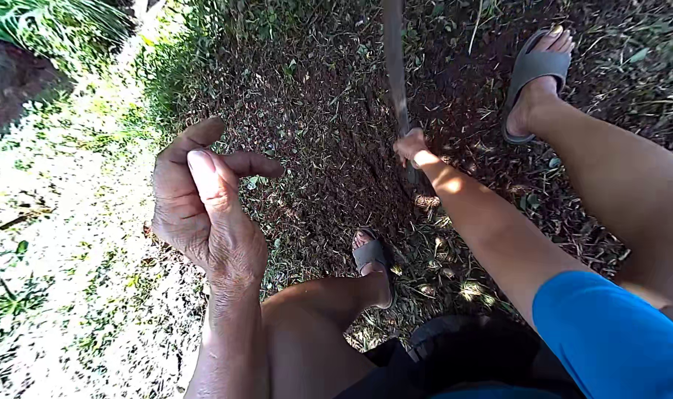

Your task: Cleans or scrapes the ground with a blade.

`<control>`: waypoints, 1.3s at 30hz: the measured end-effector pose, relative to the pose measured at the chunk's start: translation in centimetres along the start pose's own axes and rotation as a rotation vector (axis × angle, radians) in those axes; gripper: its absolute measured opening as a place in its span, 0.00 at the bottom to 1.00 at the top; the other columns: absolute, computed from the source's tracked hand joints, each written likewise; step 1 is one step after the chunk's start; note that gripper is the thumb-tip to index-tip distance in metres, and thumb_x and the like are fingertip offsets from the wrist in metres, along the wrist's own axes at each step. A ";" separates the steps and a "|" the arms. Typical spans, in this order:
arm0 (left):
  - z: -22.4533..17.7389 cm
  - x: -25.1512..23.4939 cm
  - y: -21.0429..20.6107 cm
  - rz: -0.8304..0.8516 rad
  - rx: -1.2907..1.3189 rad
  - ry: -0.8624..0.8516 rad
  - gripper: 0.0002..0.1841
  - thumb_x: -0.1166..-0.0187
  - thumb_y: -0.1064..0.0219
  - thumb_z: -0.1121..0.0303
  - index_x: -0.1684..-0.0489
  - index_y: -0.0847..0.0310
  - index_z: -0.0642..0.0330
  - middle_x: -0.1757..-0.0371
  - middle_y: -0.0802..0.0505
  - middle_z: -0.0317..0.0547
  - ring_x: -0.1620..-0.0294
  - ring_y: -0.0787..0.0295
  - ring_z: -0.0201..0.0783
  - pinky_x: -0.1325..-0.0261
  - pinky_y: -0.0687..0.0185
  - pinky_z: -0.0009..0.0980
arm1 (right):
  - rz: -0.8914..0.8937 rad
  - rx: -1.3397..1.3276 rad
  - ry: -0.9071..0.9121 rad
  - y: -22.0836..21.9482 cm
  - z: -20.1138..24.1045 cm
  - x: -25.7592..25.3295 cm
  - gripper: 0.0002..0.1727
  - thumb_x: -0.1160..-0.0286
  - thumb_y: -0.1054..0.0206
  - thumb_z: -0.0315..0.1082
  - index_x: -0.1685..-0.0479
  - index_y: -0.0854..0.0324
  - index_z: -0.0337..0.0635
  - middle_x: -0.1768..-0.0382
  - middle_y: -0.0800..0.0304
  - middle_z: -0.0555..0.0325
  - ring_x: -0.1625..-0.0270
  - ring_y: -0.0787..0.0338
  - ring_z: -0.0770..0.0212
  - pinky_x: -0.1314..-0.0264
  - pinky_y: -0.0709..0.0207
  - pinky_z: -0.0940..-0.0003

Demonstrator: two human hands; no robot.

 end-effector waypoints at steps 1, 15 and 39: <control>-0.2 0.1 -0.3 0.021 -0.021 0.003 0.19 0.05 0.56 0.53 0.33 0.31 0.56 0.60 0.06 0.23 0.61 0.05 0.30 0.49 0.06 0.31 | 0.129 0.197 -0.115 -0.7 -1.7 0.0 0.10 0.28 0.31 0.27 0.53 0.22 0.31 0.74 0.22 0.52 0.80 0.25 0.61 0.76 0.25 0.62; -0.3 0.0 -0.6 0.021 -0.129 -0.007 0.18 0.06 0.59 0.61 0.34 0.32 0.64 0.61 0.06 0.20 0.61 0.06 0.23 0.50 0.09 0.28 | 0.081 0.344 0.165 4.6 -3.9 8.1 0.15 0.27 0.29 0.28 0.47 0.17 0.25 0.52 0.12 0.30 0.49 0.11 0.34 0.44 0.23 0.33; 0.9 -1.1 -5.2 0.190 -0.374 0.043 0.26 0.05 0.56 0.57 0.28 0.25 0.73 0.64 0.09 0.49 0.66 0.09 0.34 0.57 0.13 0.35 | 0.042 0.155 -0.139 6.9 -10.1 8.1 0.15 0.31 0.27 0.26 0.49 0.21 0.27 0.63 0.17 0.40 0.71 0.17 0.50 0.64 0.20 0.50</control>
Point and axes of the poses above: each hand's wrist, its own x-axis away from the middle knuckle, its own y-axis out of the back of the hand, z = x × y, the point moved 2 cm from there along -x, towards the middle knuckle
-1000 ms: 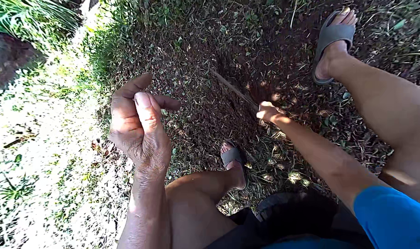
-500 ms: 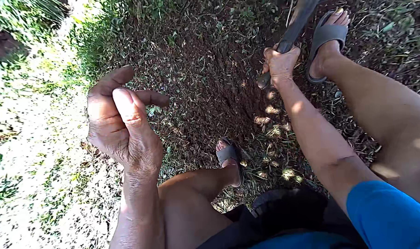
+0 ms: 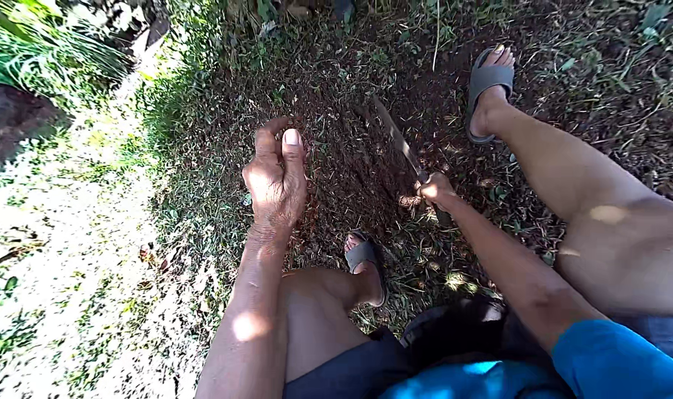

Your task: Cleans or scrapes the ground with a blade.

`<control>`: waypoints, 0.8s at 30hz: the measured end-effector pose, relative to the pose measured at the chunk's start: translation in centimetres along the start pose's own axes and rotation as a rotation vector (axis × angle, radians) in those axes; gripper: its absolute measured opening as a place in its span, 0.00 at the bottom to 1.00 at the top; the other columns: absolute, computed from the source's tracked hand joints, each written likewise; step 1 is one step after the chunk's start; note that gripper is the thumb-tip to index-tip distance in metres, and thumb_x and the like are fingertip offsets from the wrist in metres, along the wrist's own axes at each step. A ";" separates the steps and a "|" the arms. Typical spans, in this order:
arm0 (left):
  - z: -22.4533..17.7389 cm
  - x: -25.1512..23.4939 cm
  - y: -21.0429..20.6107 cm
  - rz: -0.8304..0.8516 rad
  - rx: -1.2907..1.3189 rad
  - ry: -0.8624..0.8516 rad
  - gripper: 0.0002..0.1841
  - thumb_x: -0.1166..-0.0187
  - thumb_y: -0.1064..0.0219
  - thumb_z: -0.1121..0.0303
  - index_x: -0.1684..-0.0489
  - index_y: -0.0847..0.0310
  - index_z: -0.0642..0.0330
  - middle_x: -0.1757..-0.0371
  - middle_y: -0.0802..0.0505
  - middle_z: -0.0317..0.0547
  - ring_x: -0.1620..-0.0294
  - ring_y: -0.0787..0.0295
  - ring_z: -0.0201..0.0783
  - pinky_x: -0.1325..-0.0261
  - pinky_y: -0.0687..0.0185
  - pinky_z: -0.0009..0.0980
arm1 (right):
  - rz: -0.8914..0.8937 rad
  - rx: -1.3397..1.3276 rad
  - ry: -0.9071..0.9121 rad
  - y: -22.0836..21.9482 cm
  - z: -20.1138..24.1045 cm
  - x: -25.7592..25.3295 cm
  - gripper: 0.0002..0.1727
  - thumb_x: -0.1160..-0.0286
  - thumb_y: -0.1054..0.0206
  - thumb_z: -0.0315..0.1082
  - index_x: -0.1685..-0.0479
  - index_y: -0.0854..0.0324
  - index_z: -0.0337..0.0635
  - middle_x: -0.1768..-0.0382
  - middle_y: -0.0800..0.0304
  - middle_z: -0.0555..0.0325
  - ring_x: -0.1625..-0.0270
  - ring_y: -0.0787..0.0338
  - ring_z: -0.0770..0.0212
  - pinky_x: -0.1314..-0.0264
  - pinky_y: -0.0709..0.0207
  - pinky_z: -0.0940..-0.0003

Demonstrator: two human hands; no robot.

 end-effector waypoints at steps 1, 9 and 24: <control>0.1 0.0 0.1 -0.014 0.006 0.000 0.26 0.05 0.57 0.57 0.29 0.26 0.74 0.63 0.08 0.51 0.64 0.09 0.34 0.55 0.13 0.35 | -0.043 -0.106 0.041 0.7 1.0 0.4 0.15 0.32 0.27 0.26 0.48 0.21 0.28 0.66 0.18 0.43 0.73 0.20 0.53 0.68 0.22 0.53; 0.8 0.5 2.2 -0.147 0.163 0.027 0.22 0.04 0.60 0.63 0.29 0.31 0.74 0.60 0.07 0.35 0.59 0.08 0.24 0.45 0.11 0.30 | -0.334 -1.022 0.678 8.1 13.7 4.2 0.14 0.26 0.31 0.20 0.71 0.31 0.46 0.92 0.30 0.71 0.93 0.28 0.73 0.87 0.22 0.75; -1.1 0.2 0.4 -0.009 0.108 -0.044 0.25 0.04 0.62 0.61 0.30 0.29 0.76 0.62 0.08 0.39 0.61 0.08 0.24 0.49 0.11 0.28 | 0.178 0.303 -0.037 -3.1 0.4 -1.4 0.18 0.24 0.30 0.31 0.43 0.21 0.24 0.45 0.16 0.27 0.47 0.11 0.35 0.44 0.20 0.37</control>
Point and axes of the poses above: each hand's wrist, its own x-axis away from the middle knuckle, its own y-axis out of the back of the hand, z = x × y, the point moved 2 cm from there along -x, towards the middle knuckle
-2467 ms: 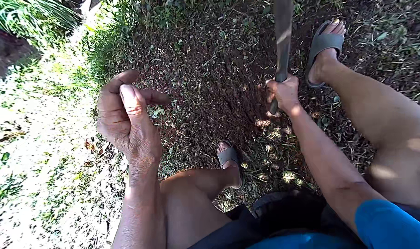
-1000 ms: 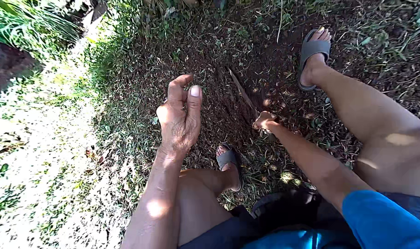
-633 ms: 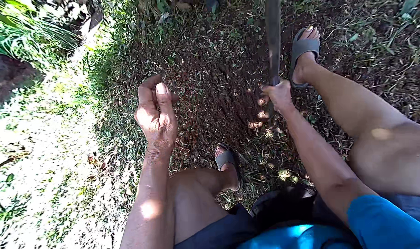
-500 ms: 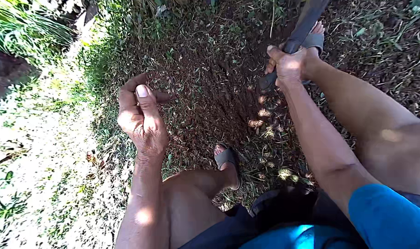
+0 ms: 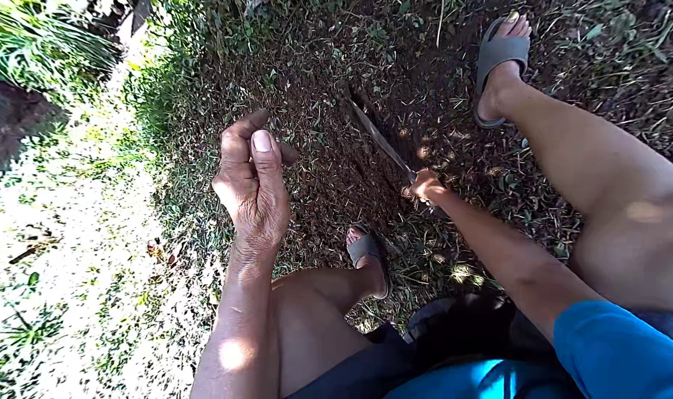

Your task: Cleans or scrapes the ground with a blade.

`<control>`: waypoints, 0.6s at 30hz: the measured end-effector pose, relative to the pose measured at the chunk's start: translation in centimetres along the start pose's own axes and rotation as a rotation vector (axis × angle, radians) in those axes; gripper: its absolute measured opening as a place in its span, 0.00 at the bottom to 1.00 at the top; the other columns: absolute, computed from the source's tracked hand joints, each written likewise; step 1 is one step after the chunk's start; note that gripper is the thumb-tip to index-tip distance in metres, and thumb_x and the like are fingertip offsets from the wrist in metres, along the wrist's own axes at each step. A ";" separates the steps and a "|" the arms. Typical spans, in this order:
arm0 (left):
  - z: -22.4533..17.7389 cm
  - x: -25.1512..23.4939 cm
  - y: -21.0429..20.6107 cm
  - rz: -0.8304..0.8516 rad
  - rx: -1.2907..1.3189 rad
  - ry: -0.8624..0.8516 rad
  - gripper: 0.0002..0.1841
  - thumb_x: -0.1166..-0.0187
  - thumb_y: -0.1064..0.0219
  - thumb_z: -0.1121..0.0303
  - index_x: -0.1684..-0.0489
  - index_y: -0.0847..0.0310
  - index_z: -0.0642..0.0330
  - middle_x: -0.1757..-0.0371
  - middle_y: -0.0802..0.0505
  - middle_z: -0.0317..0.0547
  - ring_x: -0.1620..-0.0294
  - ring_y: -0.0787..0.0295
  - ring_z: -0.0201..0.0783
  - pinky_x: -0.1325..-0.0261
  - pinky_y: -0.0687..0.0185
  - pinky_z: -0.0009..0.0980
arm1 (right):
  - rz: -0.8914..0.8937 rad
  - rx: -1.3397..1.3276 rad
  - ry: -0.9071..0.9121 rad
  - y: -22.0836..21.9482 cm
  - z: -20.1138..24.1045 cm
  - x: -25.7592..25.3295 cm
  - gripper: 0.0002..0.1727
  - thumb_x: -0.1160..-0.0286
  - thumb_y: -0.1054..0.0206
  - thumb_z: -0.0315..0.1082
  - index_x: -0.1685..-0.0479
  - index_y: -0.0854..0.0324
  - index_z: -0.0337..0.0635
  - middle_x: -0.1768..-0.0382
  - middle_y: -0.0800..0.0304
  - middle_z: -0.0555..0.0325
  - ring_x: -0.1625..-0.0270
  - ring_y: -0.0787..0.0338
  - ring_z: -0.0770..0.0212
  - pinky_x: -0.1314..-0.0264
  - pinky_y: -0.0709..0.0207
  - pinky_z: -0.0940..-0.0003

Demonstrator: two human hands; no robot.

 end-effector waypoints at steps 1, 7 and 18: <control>-0.1 -0.1 -0.2 0.012 -0.003 -0.012 0.25 0.04 0.62 0.61 0.30 0.29 0.76 0.62 0.08 0.40 0.61 0.08 0.24 0.49 0.12 0.28 | -0.035 -0.036 0.024 0.2 -0.7 0.2 0.18 0.26 0.29 0.31 0.45 0.21 0.24 0.46 0.15 0.27 0.48 0.11 0.35 0.45 0.20 0.36; 0.6 0.2 0.8 -0.022 0.033 0.011 0.24 0.04 0.62 0.61 0.31 0.30 0.72 0.62 0.07 0.33 0.60 0.08 0.23 0.47 0.11 0.29 | -0.288 -0.464 0.259 3.7 1.3 1.7 0.13 0.30 0.29 0.27 0.51 0.20 0.27 0.69 0.17 0.42 0.74 0.18 0.51 0.66 0.21 0.50; 0.9 0.5 1.8 -0.090 0.103 -0.006 0.20 0.05 0.65 0.64 0.32 0.33 0.67 0.62 0.07 0.25 0.60 0.07 0.23 0.46 0.11 0.29 | -0.419 -1.001 0.433 4.1 9.2 -0.7 0.09 0.34 0.31 0.20 0.68 0.30 0.37 0.87 0.29 0.63 0.90 0.29 0.69 0.86 0.27 0.72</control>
Point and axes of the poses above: each hand's wrist, its own x-axis away from the middle knuckle, its own y-axis out of the back of the hand, z = x × y, the point moved 2 cm from there along -x, towards the middle knuckle
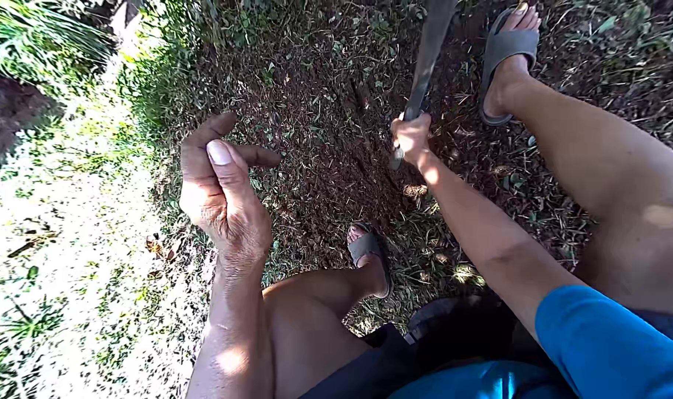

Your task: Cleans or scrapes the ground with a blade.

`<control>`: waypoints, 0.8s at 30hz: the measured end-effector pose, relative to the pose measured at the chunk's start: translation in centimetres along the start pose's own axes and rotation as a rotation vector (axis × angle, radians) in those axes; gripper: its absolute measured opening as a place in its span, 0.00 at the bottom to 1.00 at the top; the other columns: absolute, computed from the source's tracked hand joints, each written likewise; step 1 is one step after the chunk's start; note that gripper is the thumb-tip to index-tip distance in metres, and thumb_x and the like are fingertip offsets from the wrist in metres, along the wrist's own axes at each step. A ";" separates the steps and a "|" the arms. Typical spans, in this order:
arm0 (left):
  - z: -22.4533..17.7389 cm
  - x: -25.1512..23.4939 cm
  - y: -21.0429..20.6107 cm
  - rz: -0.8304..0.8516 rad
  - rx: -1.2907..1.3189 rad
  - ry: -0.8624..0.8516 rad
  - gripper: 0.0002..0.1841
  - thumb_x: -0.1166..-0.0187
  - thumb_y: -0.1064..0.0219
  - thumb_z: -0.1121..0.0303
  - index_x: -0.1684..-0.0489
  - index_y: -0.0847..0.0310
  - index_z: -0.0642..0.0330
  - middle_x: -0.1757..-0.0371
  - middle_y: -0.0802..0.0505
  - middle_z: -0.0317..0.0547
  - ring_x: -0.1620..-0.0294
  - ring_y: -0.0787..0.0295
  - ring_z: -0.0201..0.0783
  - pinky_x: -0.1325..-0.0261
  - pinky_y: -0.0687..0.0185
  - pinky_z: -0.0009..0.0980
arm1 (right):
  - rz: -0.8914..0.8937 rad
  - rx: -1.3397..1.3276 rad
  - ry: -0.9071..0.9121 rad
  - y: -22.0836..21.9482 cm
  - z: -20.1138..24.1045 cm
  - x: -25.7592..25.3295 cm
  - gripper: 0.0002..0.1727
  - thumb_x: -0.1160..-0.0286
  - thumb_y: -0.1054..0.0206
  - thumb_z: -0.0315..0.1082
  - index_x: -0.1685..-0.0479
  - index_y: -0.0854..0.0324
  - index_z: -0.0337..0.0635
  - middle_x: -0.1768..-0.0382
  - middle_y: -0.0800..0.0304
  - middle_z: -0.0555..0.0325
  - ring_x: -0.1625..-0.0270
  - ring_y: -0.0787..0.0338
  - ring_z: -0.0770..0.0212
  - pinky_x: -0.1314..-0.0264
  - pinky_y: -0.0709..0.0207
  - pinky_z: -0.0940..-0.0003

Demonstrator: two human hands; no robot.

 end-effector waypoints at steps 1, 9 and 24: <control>-0.1 0.1 -0.3 0.025 -0.014 -0.008 0.21 0.04 0.64 0.63 0.31 0.32 0.69 0.62 0.07 0.27 0.60 0.08 0.22 0.46 0.11 0.29 | 0.104 0.248 -0.179 0.2 -2.4 0.6 0.09 0.31 0.30 0.23 0.61 0.27 0.33 0.82 0.27 0.58 0.87 0.28 0.66 0.83 0.27 0.70; -0.3 0.0 -1.3 0.113 -0.158 -0.033 0.27 0.03 0.63 0.59 0.29 0.29 0.76 0.61 0.07 0.45 0.62 0.08 0.28 0.50 0.11 0.32 | 0.417 0.878 -0.454 6.4 -11.1 6.3 0.14 0.26 0.29 0.30 0.47 0.22 0.31 0.65 0.19 0.45 0.72 0.20 0.56 0.66 0.23 0.58; 0.1 -0.3 -0.4 0.043 -0.086 -0.031 0.25 0.04 0.66 0.60 0.30 0.34 0.74 0.60 0.08 0.37 0.59 0.08 0.25 0.44 0.13 0.30 | -0.196 -0.316 0.237 5.5 7.0 1.4 0.14 0.35 0.34 0.16 0.73 0.32 0.45 0.92 0.30 0.69 0.93 0.30 0.72 0.89 0.26 0.74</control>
Point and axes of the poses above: each hand's wrist, its own x-axis away from the middle knuckle, its own y-axis out of the back of the hand, z = x × y, the point moved 2 cm from there along -x, towards the middle knuckle
